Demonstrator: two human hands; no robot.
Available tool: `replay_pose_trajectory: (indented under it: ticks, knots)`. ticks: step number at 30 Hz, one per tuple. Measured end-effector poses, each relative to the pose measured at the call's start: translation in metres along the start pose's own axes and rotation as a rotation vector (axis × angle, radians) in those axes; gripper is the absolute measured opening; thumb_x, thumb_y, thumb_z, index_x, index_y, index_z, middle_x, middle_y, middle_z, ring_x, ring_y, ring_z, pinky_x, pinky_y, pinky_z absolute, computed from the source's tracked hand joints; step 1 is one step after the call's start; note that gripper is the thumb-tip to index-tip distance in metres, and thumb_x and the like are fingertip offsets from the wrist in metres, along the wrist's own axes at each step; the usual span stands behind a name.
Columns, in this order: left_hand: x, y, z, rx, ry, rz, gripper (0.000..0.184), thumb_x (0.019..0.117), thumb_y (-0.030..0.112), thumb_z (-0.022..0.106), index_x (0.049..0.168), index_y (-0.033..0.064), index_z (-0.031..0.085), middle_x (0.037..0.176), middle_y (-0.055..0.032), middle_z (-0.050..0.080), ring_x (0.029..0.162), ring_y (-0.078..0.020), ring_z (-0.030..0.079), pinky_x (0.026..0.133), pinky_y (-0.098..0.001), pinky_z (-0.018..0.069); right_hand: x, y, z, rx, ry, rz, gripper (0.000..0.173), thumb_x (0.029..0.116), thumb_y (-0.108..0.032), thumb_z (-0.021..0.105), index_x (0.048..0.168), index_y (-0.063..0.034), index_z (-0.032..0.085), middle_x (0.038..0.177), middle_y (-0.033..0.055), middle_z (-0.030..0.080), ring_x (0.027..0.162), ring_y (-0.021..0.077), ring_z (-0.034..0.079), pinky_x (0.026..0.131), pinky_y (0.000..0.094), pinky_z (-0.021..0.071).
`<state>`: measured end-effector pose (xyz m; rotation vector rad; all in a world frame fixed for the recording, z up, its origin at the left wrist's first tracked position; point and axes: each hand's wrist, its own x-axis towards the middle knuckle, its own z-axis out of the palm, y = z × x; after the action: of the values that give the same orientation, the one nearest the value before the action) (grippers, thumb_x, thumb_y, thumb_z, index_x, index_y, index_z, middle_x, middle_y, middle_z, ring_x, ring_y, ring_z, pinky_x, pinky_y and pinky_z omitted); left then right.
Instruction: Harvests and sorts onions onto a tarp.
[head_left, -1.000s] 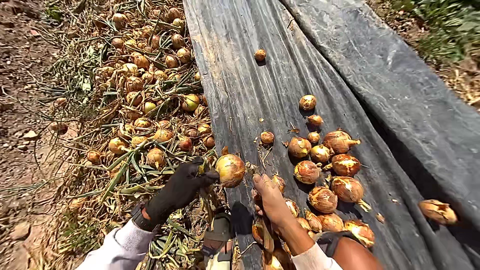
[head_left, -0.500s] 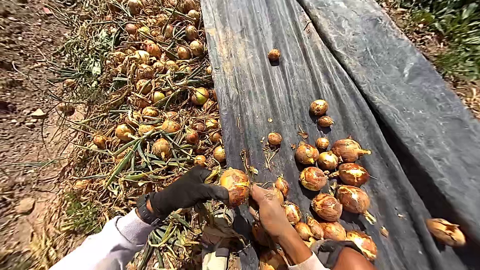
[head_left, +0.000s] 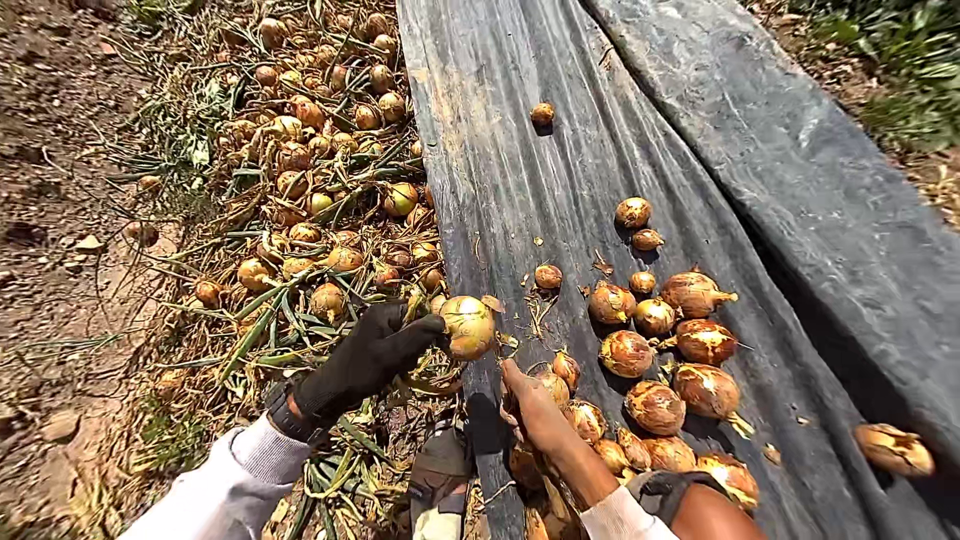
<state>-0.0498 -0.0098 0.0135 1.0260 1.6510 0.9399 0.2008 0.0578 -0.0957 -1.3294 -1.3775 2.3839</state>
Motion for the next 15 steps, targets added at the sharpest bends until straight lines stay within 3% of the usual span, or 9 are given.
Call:
replay_pose_trajectory:
  ticks: [2,4,5,6,8,10,11,12,15]
  knots:
    - [-0.010,-0.008,0.018,0.157,-0.244,0.011,0.042,0.1046,0.051,0.050,0.094,0.0147,0.068,0.069,0.0007,0.060,0.058,-0.0106,0.056,0.057,-0.0298,0.0496,-0.007,0.000,0.010,0.048,0.024,-0.011,0.069,0.0788,-0.079,0.066,0.099,-0.0128,0.064,0.064,-0.0037,0.053,0.047,0.0073,0.046,0.045,0.0254,0.0436]
    - [-0.015,-0.021,0.041,0.377,-0.429,-0.006,0.050,0.1075,0.053,0.040,0.099,0.0112,0.067,0.076,-0.0014,0.061,0.069,-0.0141,0.061,0.067,-0.0381,0.0533,-0.012,0.001,0.023,0.103,0.160,-0.051,0.065,0.0769,-0.069,0.076,0.102,-0.0102,0.067,0.069,-0.0038,0.061,0.053,0.0050,0.052,0.051,0.0250,0.0474]
    - [-0.017,-0.027,0.051,0.443,-0.493,-0.017,0.054,0.1084,0.052,0.038,0.099,0.0077,0.067,0.077,-0.0053,0.062,0.072,-0.0185,0.063,0.070,-0.0430,0.0534,-0.012,0.003,0.027,0.145,0.187,-0.111,0.060,0.0816,-0.058,0.078,0.111,-0.0071,0.065,0.079,-0.0011,0.067,0.063,0.0053,0.061,0.060,0.0242,0.0543]
    - [-0.016,-0.032,0.058,0.508,-0.535,-0.019,0.055,0.1088,0.050,0.039,0.095,0.0044,0.067,0.075,-0.0092,0.061,0.073,-0.0236,0.063,0.071,-0.0478,0.0528,-0.011,0.006,0.028,0.177,0.178,-0.180,0.061,0.0860,-0.046,0.080,0.125,-0.0028,0.061,0.098,0.0042,0.073,0.085,0.0096,0.071,0.080,0.0275,0.0609]
    - [-0.006,-0.034,0.057,0.687,-0.559,-0.018,0.046,0.1078,0.038,0.044,0.088,0.0015,0.064,0.077,-0.0146,0.061,0.078,-0.0316,0.063,0.073,-0.0542,0.0504,-0.008,0.009,0.031,0.135,0.170,-0.248,0.060,0.0888,-0.033,0.080,0.132,0.0007,0.056,0.112,0.0082,0.073,0.102,0.0136,0.071,0.096,0.0310,0.0585]
    - [0.013,-0.035,0.048,0.918,-0.439,-0.021,0.031,0.1026,0.028,0.053,0.091,0.0034,0.068,0.085,-0.0156,0.067,0.085,-0.0353,0.068,0.075,-0.0575,0.0532,-0.009,0.008,0.028,-0.042,0.178,-0.204,0.050,0.0902,-0.041,0.077,0.121,-0.0041,0.065,0.107,0.0031,0.075,0.101,0.0092,0.071,0.095,0.0303,0.0588]
    - [0.027,-0.042,0.041,1.011,-0.340,-0.047,0.026,0.1012,0.028,0.056,0.095,0.0061,0.069,0.088,-0.0146,0.069,0.088,-0.0356,0.070,0.075,-0.0583,0.0547,-0.009,0.004,0.024,-0.152,0.182,-0.190,0.048,0.0916,-0.054,0.070,0.108,-0.0089,0.070,0.096,-0.0003,0.074,0.092,0.0078,0.071,0.088,0.0319,0.0599]
    - [0.044,-0.055,0.031,1.080,-0.228,-0.106,0.026,0.1023,0.030,0.055,0.098,0.0097,0.069,0.089,-0.0129,0.070,0.088,-0.0349,0.071,0.073,-0.0580,0.0562,-0.008,-0.001,0.021,-0.228,0.202,-0.194,0.055,0.0918,-0.066,0.062,0.085,-0.0125,0.070,0.075,-0.0012,0.067,0.072,0.0097,0.065,0.069,0.0359,0.0552]
    - [0.093,-0.096,-0.008,0.961,0.033,-0.490,0.051,0.1053,0.049,0.047,0.098,0.0043,0.070,0.094,-0.0208,0.070,0.093,-0.0418,0.070,0.077,-0.0656,0.0543,-0.007,-0.014,0.007,-0.101,0.232,-0.308,0.053,0.0965,-0.062,0.057,0.085,-0.0126,0.074,0.063,-0.0014,0.058,0.054,0.0109,0.053,0.054,0.0321,0.0486]
